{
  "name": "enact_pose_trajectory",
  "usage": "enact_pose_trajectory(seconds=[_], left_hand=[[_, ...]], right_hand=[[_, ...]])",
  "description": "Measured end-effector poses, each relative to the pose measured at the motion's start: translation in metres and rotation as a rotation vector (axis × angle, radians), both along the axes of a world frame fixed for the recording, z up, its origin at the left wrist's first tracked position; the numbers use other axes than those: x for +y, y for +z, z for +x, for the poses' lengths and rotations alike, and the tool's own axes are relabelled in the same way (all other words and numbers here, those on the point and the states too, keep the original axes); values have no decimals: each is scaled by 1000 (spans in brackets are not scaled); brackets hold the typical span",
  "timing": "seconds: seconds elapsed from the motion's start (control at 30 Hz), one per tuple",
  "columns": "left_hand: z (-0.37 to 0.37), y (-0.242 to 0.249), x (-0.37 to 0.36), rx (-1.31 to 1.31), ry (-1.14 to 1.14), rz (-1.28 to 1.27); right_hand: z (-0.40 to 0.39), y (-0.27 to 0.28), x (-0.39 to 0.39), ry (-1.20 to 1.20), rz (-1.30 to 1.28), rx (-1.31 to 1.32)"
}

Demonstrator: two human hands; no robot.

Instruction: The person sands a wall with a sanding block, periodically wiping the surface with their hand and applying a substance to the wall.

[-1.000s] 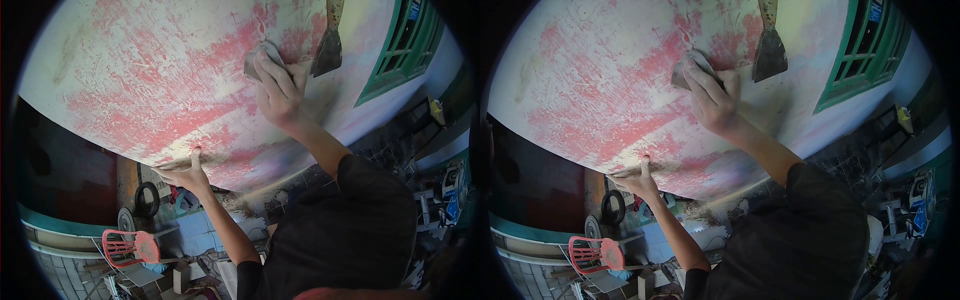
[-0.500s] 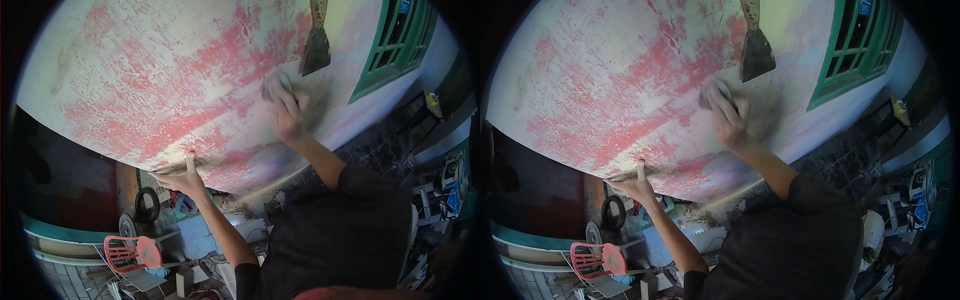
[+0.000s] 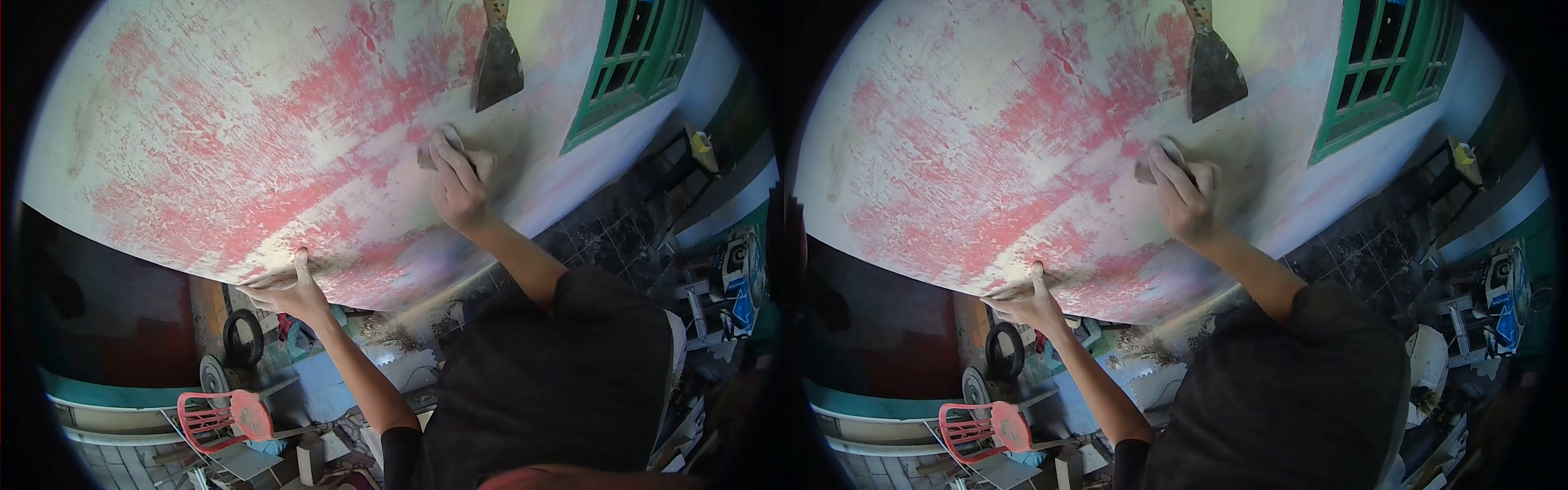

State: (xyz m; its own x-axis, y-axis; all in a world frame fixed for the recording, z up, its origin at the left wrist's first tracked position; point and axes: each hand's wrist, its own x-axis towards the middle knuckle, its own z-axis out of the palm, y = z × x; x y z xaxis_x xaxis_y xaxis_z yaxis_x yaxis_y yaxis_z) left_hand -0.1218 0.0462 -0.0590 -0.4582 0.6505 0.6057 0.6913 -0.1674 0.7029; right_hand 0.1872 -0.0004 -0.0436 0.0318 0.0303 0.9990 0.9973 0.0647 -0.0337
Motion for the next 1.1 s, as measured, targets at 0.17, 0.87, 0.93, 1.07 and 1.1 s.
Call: enact_pose_trajectory(seconds=[0.17, 0.87, 0.93, 1.07, 1.1], left_hand=[[4, 3, 0, -39, -53, 46], [0, -3, 1, 4, -10, 21], [-3, -5, 3, 45, -7, 33], [0, -4, -1, -14, -49, 24], [1, -2, 2, -59, -72, 40]], right_hand=[[3, 68, 26, -39, 149, 48], [10, 26, 7, -68, 74, 74], [8, 61, 17, -41, 109, 116], [0, 55, 11, -36, 113, 140], [-4, 40, 9, 5, 79, 134]])
